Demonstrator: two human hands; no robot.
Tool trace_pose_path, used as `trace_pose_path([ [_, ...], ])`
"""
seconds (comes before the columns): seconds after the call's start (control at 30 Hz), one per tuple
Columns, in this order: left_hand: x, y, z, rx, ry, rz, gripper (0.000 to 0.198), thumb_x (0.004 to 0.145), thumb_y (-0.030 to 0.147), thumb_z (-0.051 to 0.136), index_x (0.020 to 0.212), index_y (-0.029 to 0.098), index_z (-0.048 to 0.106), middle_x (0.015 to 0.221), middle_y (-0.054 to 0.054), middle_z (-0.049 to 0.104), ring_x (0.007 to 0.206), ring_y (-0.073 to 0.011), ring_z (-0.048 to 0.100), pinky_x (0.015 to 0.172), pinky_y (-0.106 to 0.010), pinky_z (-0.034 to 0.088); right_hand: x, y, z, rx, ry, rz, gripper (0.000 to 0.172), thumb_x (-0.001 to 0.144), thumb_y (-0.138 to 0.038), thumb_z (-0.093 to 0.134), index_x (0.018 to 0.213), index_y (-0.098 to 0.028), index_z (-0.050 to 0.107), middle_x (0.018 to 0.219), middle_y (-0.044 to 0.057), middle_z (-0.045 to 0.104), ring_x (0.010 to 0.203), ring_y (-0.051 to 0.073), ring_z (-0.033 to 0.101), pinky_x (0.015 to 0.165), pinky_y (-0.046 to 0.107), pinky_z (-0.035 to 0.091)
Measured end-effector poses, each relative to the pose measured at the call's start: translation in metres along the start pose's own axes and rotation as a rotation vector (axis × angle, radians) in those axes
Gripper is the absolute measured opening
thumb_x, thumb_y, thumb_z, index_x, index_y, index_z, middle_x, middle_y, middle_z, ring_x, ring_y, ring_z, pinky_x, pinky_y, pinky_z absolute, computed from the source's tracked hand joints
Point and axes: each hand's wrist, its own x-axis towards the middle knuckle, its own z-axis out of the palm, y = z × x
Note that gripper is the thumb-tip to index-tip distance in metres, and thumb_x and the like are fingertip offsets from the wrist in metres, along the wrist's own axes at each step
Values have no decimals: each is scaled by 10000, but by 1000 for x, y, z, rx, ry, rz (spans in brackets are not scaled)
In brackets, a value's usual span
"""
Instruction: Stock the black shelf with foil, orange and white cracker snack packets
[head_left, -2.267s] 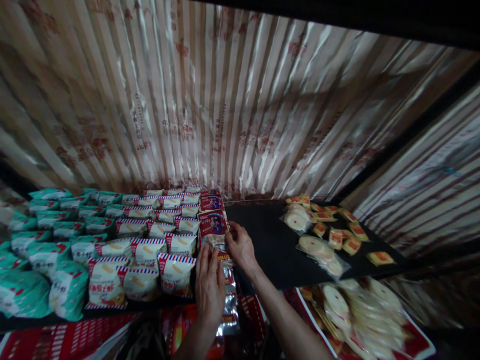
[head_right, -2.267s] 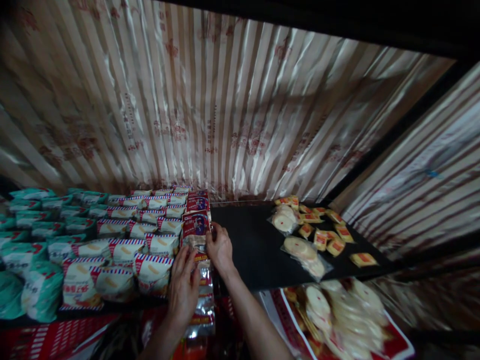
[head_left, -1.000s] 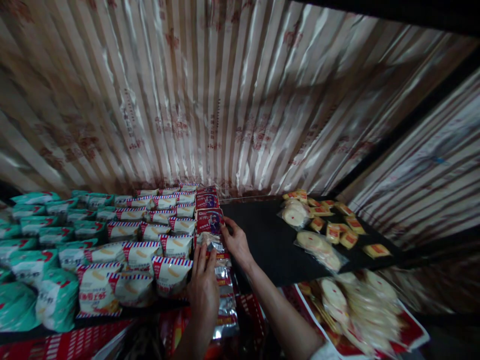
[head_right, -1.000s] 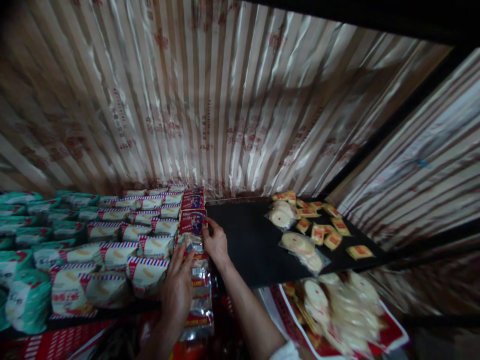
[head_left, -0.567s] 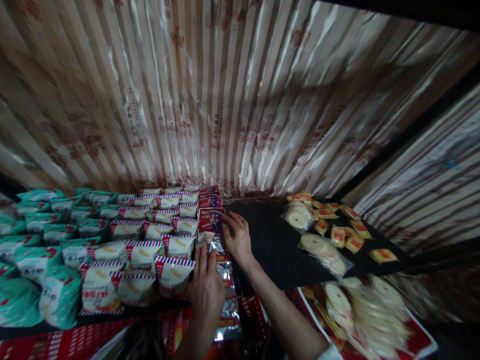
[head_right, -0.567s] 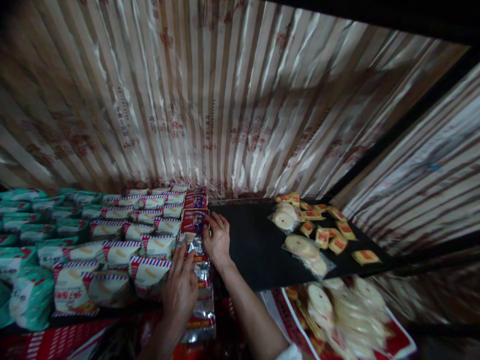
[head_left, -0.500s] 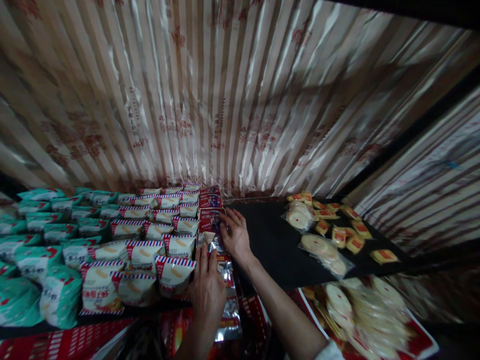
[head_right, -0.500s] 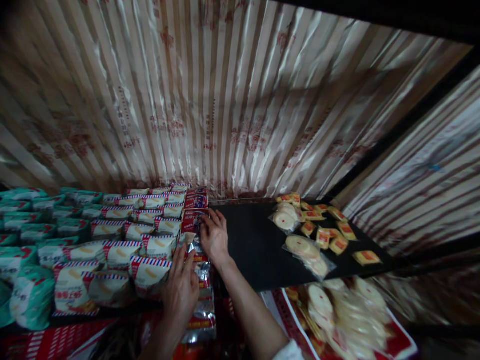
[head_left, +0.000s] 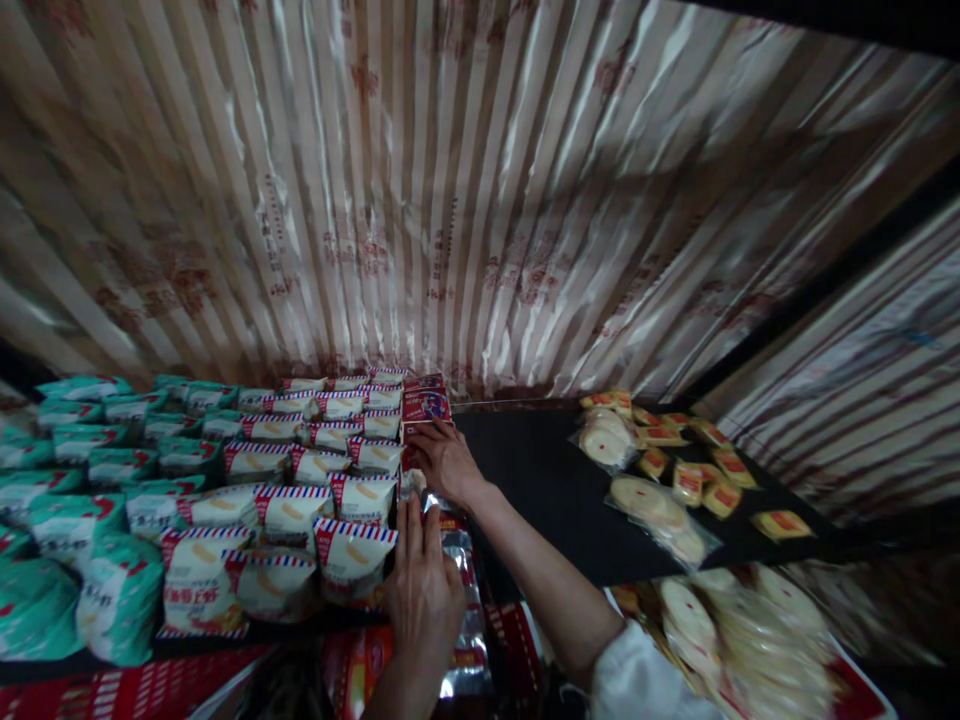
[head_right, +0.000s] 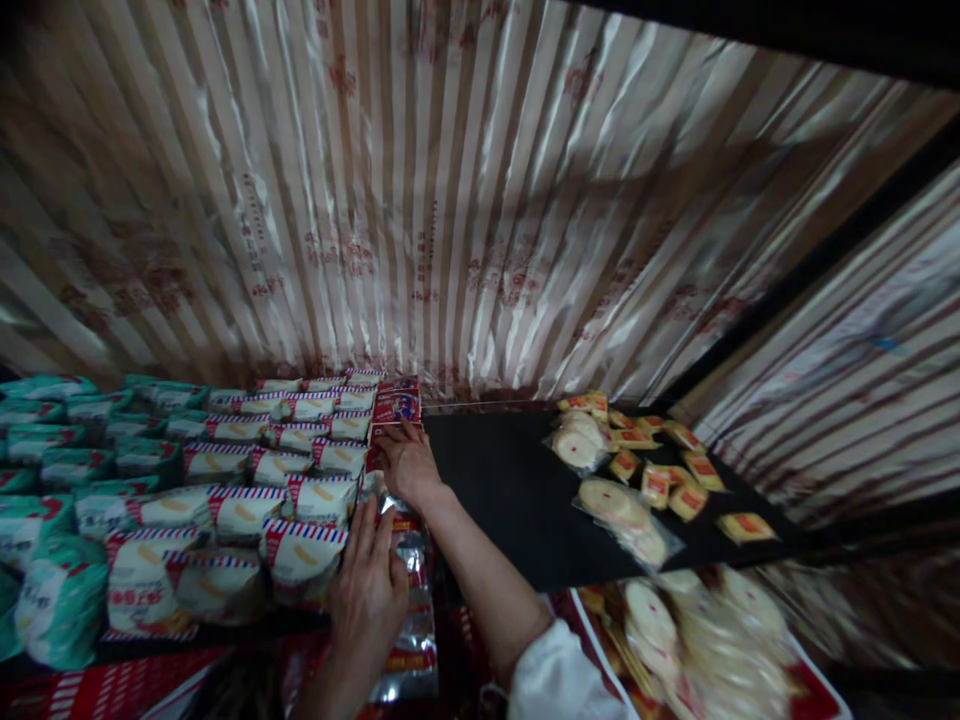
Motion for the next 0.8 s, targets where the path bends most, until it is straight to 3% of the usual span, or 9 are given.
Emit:
trace_pose_path([
  [0.3,0,3,-6,-38,-8,29,523,768,79,411,1284,122,481,1414,-133,402,1313,-261,354,964,-372,456,0,8,6,37,89,-51,306,845,-225,489,1118,-219,626,1321,68,525,1350,259,250,1039,477,265],
  [0.47,-9,8,-30,-51,-56,94,435,774,87,426,1181,142,569,1393,-123,432,1304,-282,355,976,-416,441,-16,5,2,204,272,-57,275,862,-226,449,1039,-206,659,1229,72,586,1257,210,405,1049,403,312],
  [0.63,-60,-6,-55,-297,-142,376,345,813,71,372,1018,154,637,1212,-102,589,1168,-205,486,982,-372,436,-86,-5,-1,524,621,134,296,879,-347,438,1081,-197,593,1082,66,638,1017,183,572,921,340,434],
  [0.73,-112,-26,-57,-427,-359,407,335,818,68,359,947,165,653,1016,-80,666,988,-165,577,878,-322,502,-155,-15,13,715,723,362,322,880,-406,439,1096,-190,539,881,37,648,795,158,608,763,298,481],
  [0.8,-144,-43,-51,-423,-559,341,362,783,39,369,961,176,653,1042,-70,659,983,-160,585,859,-309,512,-202,-23,33,765,666,513,321,873,-439,438,1041,-188,547,728,5,618,651,145,577,644,268,475],
])
